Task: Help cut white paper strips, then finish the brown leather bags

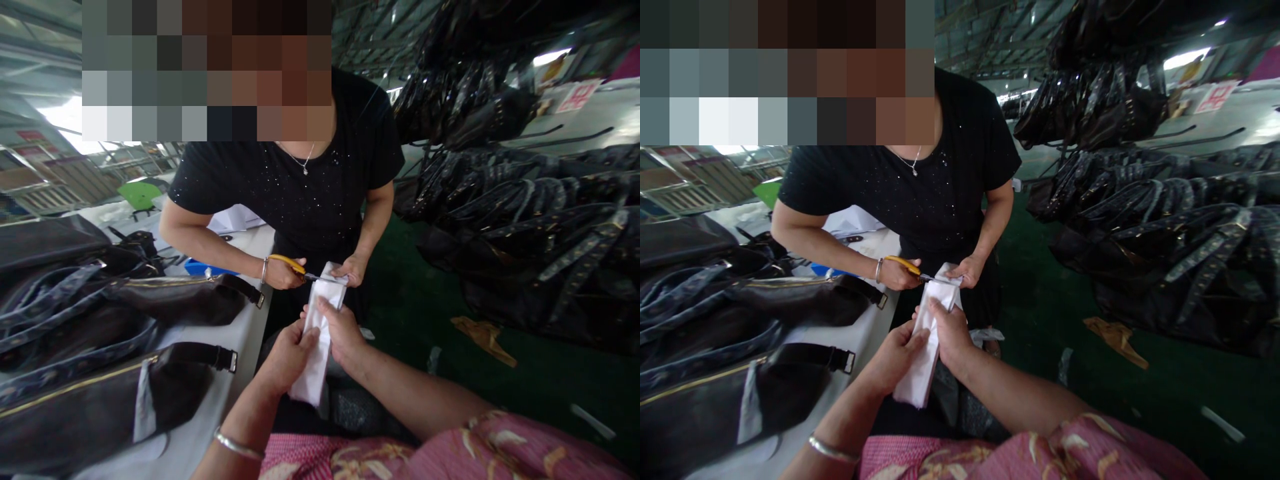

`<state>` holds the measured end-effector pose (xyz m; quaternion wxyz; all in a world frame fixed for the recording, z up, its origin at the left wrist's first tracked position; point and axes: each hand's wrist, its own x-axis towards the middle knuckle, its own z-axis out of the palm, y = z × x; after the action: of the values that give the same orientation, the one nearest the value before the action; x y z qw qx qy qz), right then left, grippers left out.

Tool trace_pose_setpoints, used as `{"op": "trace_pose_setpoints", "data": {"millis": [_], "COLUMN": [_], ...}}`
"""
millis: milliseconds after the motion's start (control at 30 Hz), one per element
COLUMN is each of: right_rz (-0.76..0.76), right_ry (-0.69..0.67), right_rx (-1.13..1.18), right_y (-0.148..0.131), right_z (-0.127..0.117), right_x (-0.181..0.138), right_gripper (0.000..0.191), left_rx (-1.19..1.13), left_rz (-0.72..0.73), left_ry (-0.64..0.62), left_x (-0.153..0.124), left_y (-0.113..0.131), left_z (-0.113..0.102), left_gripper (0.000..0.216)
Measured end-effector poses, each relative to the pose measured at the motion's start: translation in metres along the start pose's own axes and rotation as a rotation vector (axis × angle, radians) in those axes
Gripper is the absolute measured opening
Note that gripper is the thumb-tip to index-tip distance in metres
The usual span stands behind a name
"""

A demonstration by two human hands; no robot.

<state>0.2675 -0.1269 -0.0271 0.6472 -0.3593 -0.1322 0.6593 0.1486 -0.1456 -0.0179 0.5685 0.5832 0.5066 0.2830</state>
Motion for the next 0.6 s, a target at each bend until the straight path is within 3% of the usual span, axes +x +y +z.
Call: {"op": "trace_pose_setpoints", "data": {"millis": [600], "right_rz": [0.01], "right_ry": [0.019], "right_rx": [-0.002], "right_y": [-0.0001], "right_z": [-0.0029], "right_x": [0.0021], "right_gripper": [0.035], "left_rx": [-0.031], "left_rz": [-0.009], "left_ry": [0.005], "left_x": [0.0027], "left_y": [-0.0021], "left_z": [0.0039], "left_gripper": [0.039]}}
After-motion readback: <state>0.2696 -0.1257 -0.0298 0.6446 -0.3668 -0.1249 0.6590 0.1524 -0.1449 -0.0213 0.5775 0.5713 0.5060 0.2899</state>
